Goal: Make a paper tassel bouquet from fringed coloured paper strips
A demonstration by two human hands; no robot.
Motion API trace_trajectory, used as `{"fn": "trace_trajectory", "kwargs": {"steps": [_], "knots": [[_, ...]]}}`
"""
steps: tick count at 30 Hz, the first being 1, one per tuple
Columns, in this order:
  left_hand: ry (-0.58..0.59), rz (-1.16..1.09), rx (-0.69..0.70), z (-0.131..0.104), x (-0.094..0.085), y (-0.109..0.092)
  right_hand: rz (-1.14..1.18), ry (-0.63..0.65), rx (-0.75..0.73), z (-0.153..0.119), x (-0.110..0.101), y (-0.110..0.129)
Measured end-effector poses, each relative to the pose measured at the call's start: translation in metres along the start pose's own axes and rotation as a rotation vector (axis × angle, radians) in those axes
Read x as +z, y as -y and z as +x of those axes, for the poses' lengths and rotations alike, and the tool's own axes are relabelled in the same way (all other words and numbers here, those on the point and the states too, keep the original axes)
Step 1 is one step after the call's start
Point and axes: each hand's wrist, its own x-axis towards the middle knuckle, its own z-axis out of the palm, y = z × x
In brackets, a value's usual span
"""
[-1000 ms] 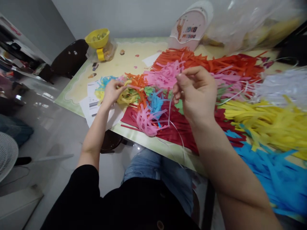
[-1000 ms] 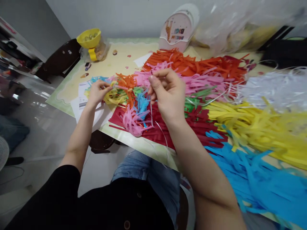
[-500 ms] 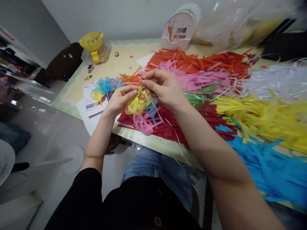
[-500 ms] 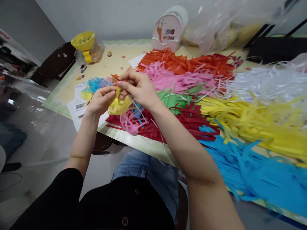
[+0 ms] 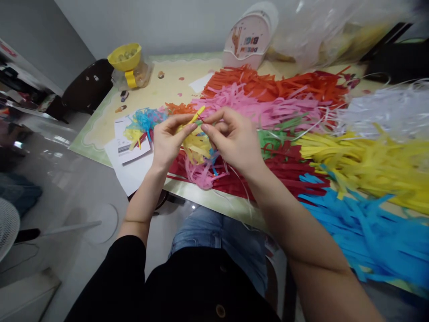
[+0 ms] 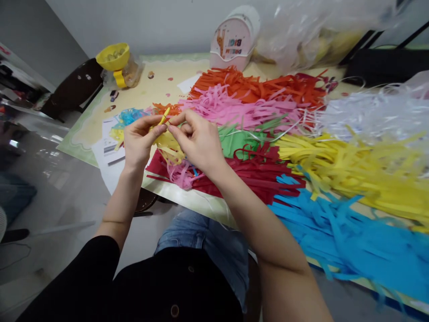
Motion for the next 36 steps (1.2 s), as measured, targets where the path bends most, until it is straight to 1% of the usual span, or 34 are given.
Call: {"fn": "trace_trajectory", "kwargs": {"steps": [5, 9, 14, 19, 21, 24, 27, 29, 31, 36], "knots": [[-0.008, 0.034, 0.042, -0.002, 0.003, -0.004, 0.019, 0.035, 0.039, 0.002, -0.004, 0.000], [-0.007, 0.038, 0.043, -0.001, 0.003, -0.004, 0.032, 0.061, 0.064, 0.002, -0.006, 0.002], [-0.007, 0.032, 0.032, 0.000, 0.003, -0.003, 0.031, 0.064, 0.083, 0.003, -0.006, 0.004], [-0.017, 0.078, 0.033, -0.001, 0.003, -0.002, 0.052, 0.076, 0.109, 0.004, -0.005, 0.005], [-0.007, 0.123, 0.070, -0.002, 0.004, -0.004, 0.072, 0.074, 0.128, 0.004, -0.005, 0.004], [-0.021, 0.254, 0.173, -0.006, 0.007, -0.008, 0.158, 0.078, 0.163, 0.005, -0.004, -0.001], [-0.046, 0.424, 0.256, -0.012, 0.008, -0.012, 0.286, 0.149, 0.220, 0.007, -0.004, -0.008], [-0.038, 0.525, 0.287, -0.015, 0.006, -0.012, 0.350, 0.206, 0.269, 0.008, -0.004, -0.012], [-0.029, 0.600, 0.327, -0.016, 0.004, -0.012, 0.391, 0.230, 0.309, 0.010, -0.004, -0.013], [0.072, 0.721, 0.493, -0.024, 0.005, -0.014, 0.458, 0.226, 0.368, 0.011, -0.008, -0.007]]}}
